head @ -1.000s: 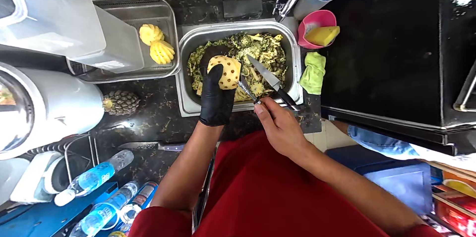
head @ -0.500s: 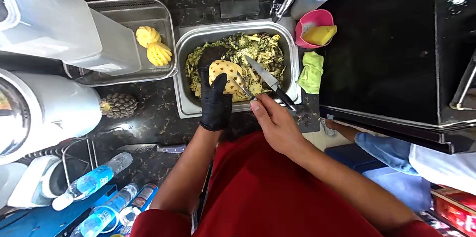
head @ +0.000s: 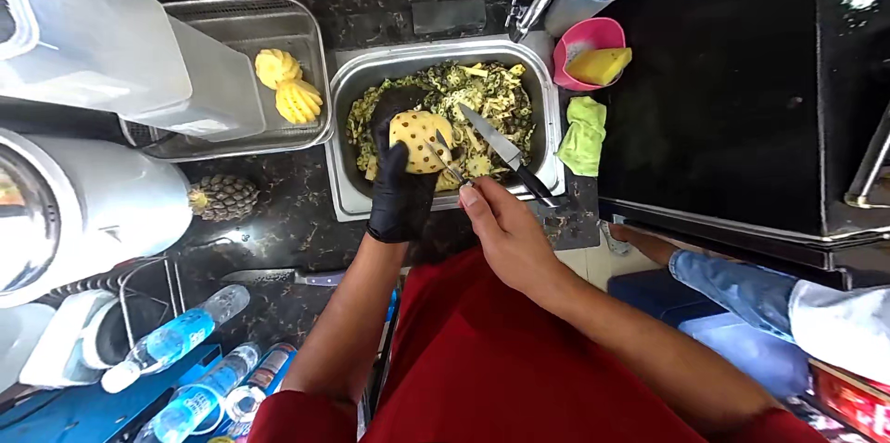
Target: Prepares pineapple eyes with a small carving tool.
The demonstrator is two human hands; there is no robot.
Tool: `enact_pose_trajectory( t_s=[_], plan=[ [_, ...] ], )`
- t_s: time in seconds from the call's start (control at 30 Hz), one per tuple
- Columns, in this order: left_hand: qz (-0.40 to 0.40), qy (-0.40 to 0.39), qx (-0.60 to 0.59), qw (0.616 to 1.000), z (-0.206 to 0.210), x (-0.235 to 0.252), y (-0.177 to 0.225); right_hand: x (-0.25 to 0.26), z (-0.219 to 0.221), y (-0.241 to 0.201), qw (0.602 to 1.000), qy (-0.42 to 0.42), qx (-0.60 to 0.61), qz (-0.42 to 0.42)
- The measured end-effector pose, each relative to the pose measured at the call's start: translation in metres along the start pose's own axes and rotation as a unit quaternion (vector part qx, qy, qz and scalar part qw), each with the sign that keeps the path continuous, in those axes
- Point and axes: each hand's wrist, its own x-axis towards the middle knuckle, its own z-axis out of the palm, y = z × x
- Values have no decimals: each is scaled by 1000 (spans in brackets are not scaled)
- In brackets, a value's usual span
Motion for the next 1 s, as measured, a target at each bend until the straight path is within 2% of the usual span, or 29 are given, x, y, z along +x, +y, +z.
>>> enact_pose_trajectory(
  t_s=[0.07, 0.1, 0.17, 0.23, 0.4, 0.67, 0.8, 1.0],
  plan=[
    [-93, 44, -82, 991, 19, 1, 6, 2, 1, 4, 1000, 12, -19, -8],
    [-115, 82, -93, 986, 26, 2, 7, 2, 2, 6, 999, 17, -25, -14],
    [-103, 131, -83, 983, 28, 2, 3, -1, 6, 11, 999, 17, -20, -19],
    [-55, 144, -60, 986, 28, 1, -2, -3, 8, 16, 999, 19, -2, -25],
    [-3, 74, 2, 997, 21, -10, -14, 2, 2, 11, 999, 31, -5, -35],
    [5, 19, 26, 999, 1, -4, -1, -9, -10, 11, 1000, -16, -3, -21],
    [17, -49, 43, 998, -5, -3, 1, -9, -11, 12, 999, -21, 10, -25],
    [-2, -112, 133, 985, -10, 0, 13, -7, -11, 10, 998, -41, 42, -19]
  ],
)
